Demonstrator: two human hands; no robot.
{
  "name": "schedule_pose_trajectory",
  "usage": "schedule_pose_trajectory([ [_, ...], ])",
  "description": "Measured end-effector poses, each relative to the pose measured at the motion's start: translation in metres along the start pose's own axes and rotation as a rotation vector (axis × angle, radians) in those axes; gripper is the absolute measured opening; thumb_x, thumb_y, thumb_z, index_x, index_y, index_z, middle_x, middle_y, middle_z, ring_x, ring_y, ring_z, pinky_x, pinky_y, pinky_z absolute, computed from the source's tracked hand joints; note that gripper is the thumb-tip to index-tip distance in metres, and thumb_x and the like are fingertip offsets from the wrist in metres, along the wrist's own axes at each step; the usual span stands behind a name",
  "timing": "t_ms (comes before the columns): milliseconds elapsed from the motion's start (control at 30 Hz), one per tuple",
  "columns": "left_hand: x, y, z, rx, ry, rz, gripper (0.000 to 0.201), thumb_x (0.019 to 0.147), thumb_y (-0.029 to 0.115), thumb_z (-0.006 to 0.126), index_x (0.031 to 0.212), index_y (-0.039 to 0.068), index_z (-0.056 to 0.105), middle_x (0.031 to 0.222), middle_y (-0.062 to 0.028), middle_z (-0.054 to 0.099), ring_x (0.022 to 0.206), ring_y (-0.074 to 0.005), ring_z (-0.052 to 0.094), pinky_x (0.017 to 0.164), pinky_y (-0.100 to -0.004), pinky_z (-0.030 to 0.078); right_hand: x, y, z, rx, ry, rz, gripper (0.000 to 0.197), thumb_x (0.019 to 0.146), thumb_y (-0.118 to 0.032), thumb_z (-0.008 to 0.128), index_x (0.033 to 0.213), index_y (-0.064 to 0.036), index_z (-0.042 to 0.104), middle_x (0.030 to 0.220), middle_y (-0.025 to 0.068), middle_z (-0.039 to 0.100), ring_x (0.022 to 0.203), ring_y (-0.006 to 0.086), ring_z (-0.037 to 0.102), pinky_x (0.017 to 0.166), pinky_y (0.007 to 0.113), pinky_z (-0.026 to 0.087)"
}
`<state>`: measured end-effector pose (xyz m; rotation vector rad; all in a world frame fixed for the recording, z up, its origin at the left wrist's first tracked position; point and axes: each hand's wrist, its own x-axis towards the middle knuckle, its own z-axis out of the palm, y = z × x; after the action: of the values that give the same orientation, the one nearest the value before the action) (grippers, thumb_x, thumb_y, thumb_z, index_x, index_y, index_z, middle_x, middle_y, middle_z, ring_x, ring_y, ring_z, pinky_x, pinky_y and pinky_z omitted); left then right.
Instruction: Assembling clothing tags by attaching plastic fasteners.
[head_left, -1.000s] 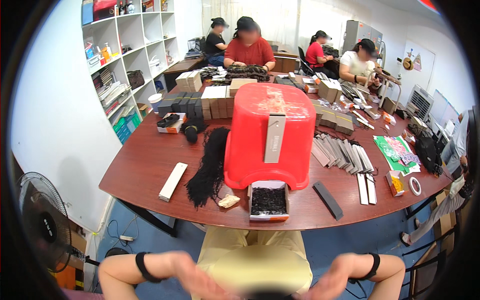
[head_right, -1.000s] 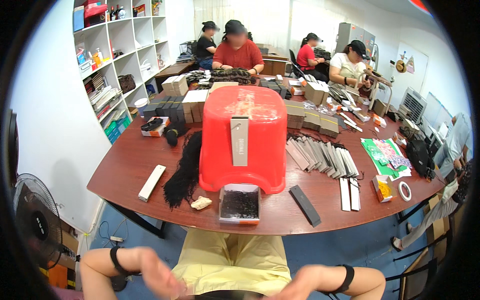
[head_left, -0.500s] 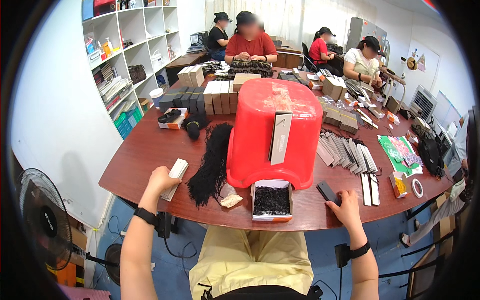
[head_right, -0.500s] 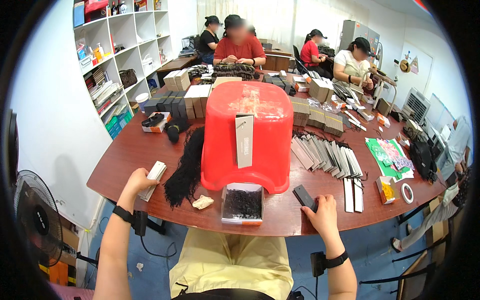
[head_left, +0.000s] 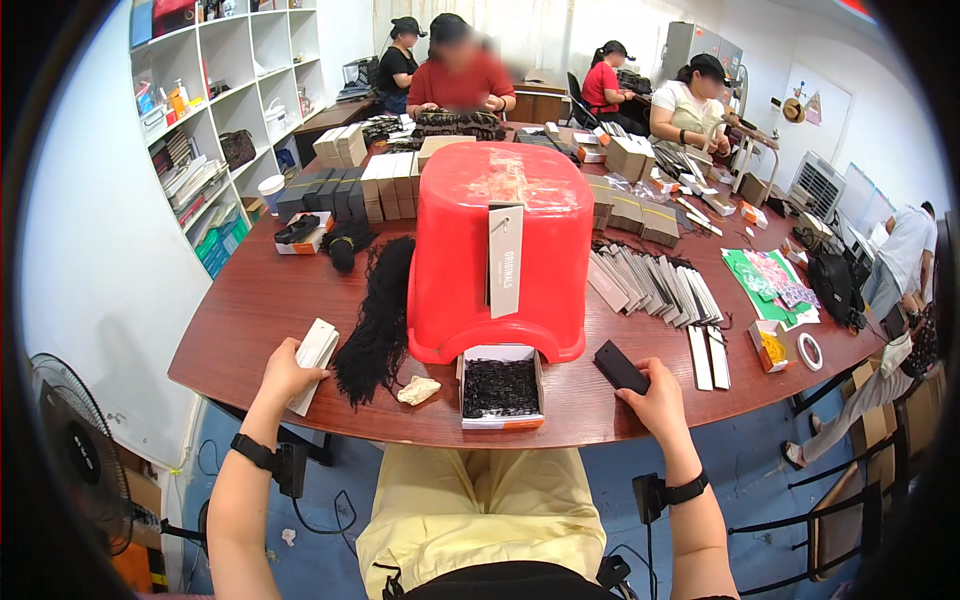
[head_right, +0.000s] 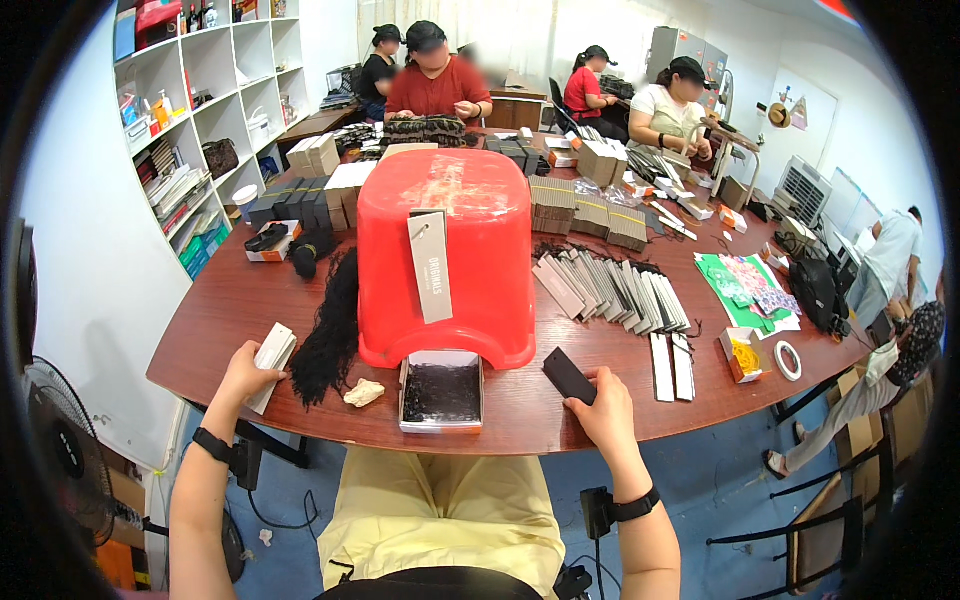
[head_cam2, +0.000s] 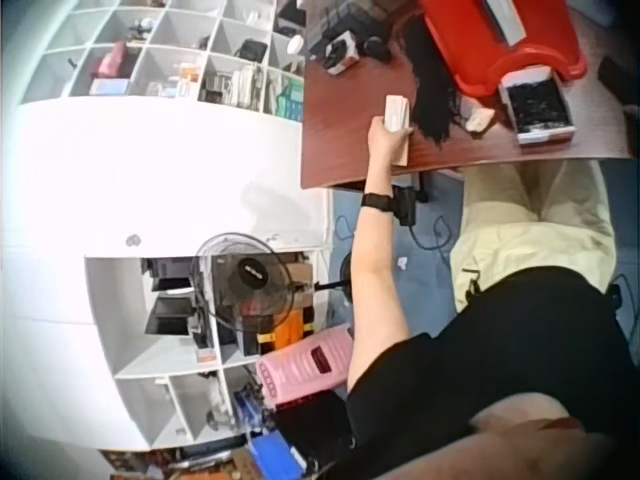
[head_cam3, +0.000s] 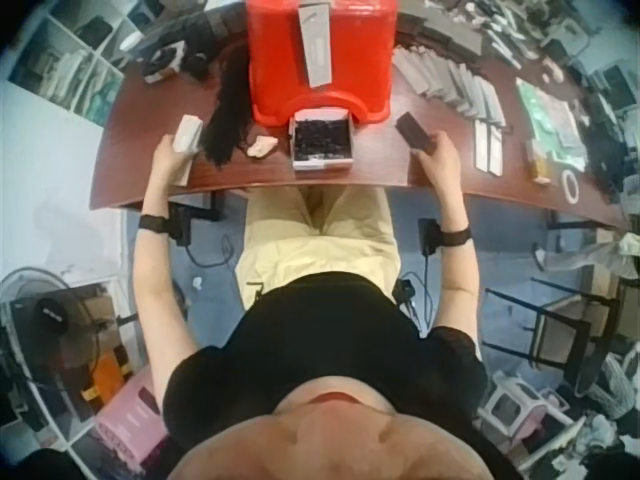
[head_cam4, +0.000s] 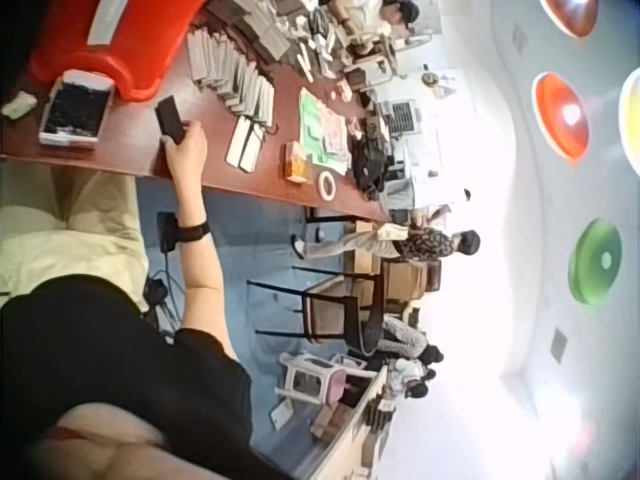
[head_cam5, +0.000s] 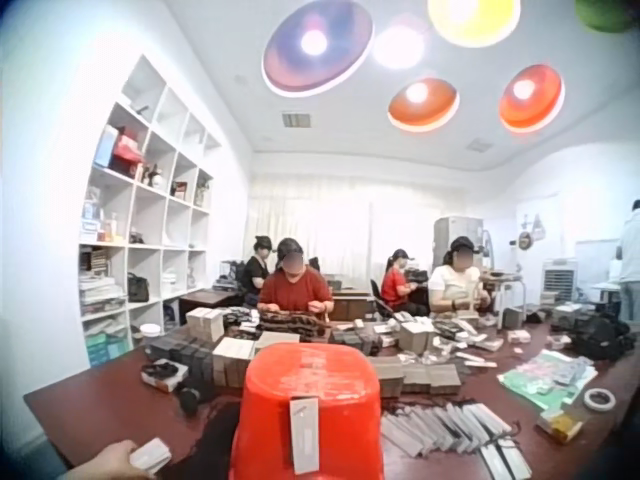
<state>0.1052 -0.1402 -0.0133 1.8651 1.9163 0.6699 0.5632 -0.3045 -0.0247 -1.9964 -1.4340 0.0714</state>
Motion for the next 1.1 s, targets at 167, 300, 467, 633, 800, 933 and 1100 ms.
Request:
schedule_pose_trajectory([
  [167, -0.002, -0.008, -0.015, -0.623, 0.003, -0.068, 0.041, 0.06, 0.005, 0.07, 0.095, -0.001, 0.05, 0.082, -0.0071, 0.056, 0.074, -0.0132, 0.054, 0.067, -0.0275, 0.045, 0.007, 0.007, -0.002, 0.068, -0.068, 0.028, 0.045, 0.054, -0.013, 0.074, 0.092, 0.0007, 0.055, 0.078, 0.0173, 0.058, 0.077, 0.0308, 0.056, 0.07, 0.036, 0.044],
  [300, -0.025, 0.033, -0.008, -1.14, -0.103, 0.054, 0.044, 0.065, 0.001, 0.067, 0.103, 0.003, 0.047, 0.088, -0.003, 0.054, 0.08, -0.0121, 0.052, 0.073, -0.0265, 0.043, 0.006, 0.006, -0.005, 0.116, -0.102, 0.144, 0.039, 0.05, -0.016, 0.075, 0.081, 0.0018, 0.058, 0.077, 0.0189, 0.059, 0.076, 0.0309, 0.058, 0.069, 0.035, 0.045],
  [467, -0.058, 0.118, 0.008, -1.431, -0.291, 0.162, 0.046, 0.063, -0.005, 0.066, 0.105, 0.003, 0.049, 0.095, -0.004, 0.057, 0.086, -0.0119, 0.054, 0.076, -0.0264, 0.044, 0.01, -0.016, -0.016, 0.295, 0.129, 0.143, 0.027, 0.056, -0.005, 0.072, 0.077, 0.0016, 0.057, 0.067, 0.0084, 0.06, 0.061, 0.0127, 0.057, 0.057, 0.026, 0.045],
  [633, -0.06, 0.175, 0.018, -1.448, -0.264, 0.315, 0.036, 0.066, -0.008, 0.063, 0.099, 0.0, 0.052, 0.092, -0.0068, 0.06, 0.082, -0.0126, 0.057, 0.075, -0.0261, 0.045, 0.032, -0.097, -0.036, 1.167, 0.031, 0.08, 0.027, 0.064, 0.002, 0.067, 0.089, 0.0026, 0.056, 0.085, 0.0058, 0.06, 0.072, 0.0098, 0.056, 0.066, 0.021, 0.045],
  [800, -0.052, 0.194, 0.026, -1.497, -0.077, 0.344, 0.028, 0.069, -0.007, 0.062, 0.095, -0.001, 0.054, 0.089, -0.0075, 0.061, 0.079, -0.0122, 0.057, 0.073, -0.0259, 0.045, 0.048, -0.157, -0.008, 1.405, -0.009, -0.028, 0.026, 0.068, 0.003, 0.065, 0.092, 0.0013, 0.054, 0.087, 0.0073, 0.06, 0.075, 0.0107, 0.057, 0.07, 0.022, 0.046],
  [933, -0.053, 0.194, 0.028, -1.527, -0.057, 0.295, 0.029, 0.069, -0.007, 0.062, 0.097, -0.001, 0.054, 0.09, -0.0074, 0.061, 0.079, -0.0126, 0.057, 0.072, -0.0257, 0.045, 0.052, -0.167, 0.0, 1.424, 0.024, -0.028, 0.024, 0.071, 0.002, 0.064, 0.092, 0.0004, 0.052, 0.087, 0.0081, 0.06, 0.075, 0.0105, 0.057, 0.07, 0.023, 0.046],
  [1100, -0.052, 0.181, 0.025, -1.502, 0.036, 0.306, 0.029, 0.07, -0.007, 0.061, 0.098, -0.002, 0.053, 0.09, -0.0078, 0.061, 0.079, -0.0129, 0.057, 0.072, -0.0252, 0.045, 0.05, -0.165, 0.007, 1.436, 0.147, -0.053, 0.024, 0.071, 0.004, 0.063, 0.091, 0.0003, 0.051, 0.087, 0.0081, 0.059, 0.075, 0.0107, 0.057, 0.07, 0.023, 0.046],
])
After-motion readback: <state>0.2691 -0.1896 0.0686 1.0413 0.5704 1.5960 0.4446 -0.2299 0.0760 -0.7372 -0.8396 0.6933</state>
